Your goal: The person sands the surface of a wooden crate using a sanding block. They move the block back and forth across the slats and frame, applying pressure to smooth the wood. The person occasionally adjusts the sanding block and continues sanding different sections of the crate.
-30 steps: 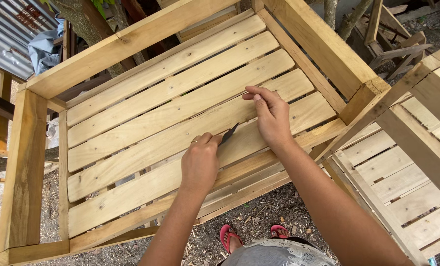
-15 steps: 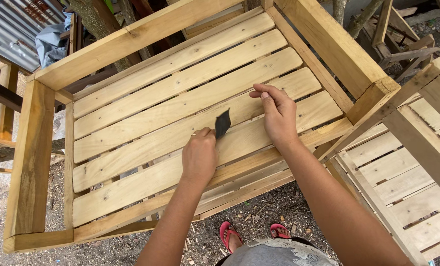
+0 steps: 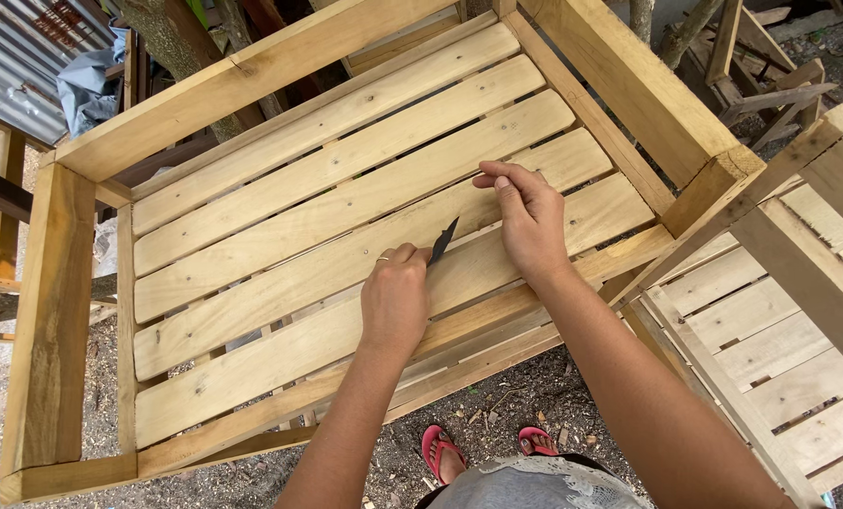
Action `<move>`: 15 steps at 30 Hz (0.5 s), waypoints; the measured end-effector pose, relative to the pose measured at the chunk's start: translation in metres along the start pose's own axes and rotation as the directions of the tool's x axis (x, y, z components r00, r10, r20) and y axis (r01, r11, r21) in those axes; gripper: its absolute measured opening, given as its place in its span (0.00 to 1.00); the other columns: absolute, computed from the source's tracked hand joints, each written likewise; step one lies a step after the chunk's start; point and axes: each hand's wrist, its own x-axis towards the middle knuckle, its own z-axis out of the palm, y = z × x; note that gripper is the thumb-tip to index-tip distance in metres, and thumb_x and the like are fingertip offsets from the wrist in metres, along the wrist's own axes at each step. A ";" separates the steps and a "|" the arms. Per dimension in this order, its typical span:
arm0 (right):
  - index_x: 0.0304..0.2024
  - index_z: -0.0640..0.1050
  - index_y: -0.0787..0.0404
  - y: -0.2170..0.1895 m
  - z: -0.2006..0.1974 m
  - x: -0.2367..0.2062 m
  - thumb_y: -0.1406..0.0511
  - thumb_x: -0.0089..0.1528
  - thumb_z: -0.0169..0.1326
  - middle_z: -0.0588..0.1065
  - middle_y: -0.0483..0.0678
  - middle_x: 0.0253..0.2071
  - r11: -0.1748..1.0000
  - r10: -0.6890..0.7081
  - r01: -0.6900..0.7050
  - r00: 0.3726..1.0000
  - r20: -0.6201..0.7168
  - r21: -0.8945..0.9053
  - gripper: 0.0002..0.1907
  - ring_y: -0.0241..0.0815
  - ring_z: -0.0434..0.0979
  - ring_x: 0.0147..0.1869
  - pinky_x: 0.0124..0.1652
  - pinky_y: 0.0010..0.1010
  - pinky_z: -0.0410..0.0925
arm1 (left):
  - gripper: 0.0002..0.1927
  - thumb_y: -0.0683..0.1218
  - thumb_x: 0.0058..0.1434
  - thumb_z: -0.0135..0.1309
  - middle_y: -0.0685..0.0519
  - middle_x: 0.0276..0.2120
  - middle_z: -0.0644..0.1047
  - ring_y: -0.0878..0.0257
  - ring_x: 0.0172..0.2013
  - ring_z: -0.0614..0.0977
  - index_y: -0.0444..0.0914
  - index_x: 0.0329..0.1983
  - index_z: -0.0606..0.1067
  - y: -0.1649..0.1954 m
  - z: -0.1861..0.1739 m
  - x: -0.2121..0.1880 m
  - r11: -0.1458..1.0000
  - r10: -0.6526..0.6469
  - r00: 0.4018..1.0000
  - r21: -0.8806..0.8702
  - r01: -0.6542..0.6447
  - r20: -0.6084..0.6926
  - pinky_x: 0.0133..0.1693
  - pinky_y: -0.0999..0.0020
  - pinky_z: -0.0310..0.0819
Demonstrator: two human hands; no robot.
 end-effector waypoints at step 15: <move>0.55 0.80 0.62 0.007 0.000 0.002 0.67 0.72 0.45 0.83 0.46 0.46 1.000 -0.005 0.005 1.000 0.016 -0.012 0.15 0.36 0.73 0.50 0.52 0.28 0.68 | 0.17 0.29 0.54 0.52 0.45 0.39 0.82 0.52 0.40 0.83 0.32 0.45 0.82 0.001 0.000 0.000 1.000 -0.024 0.999 -0.002 0.024 0.024 0.44 0.59 0.80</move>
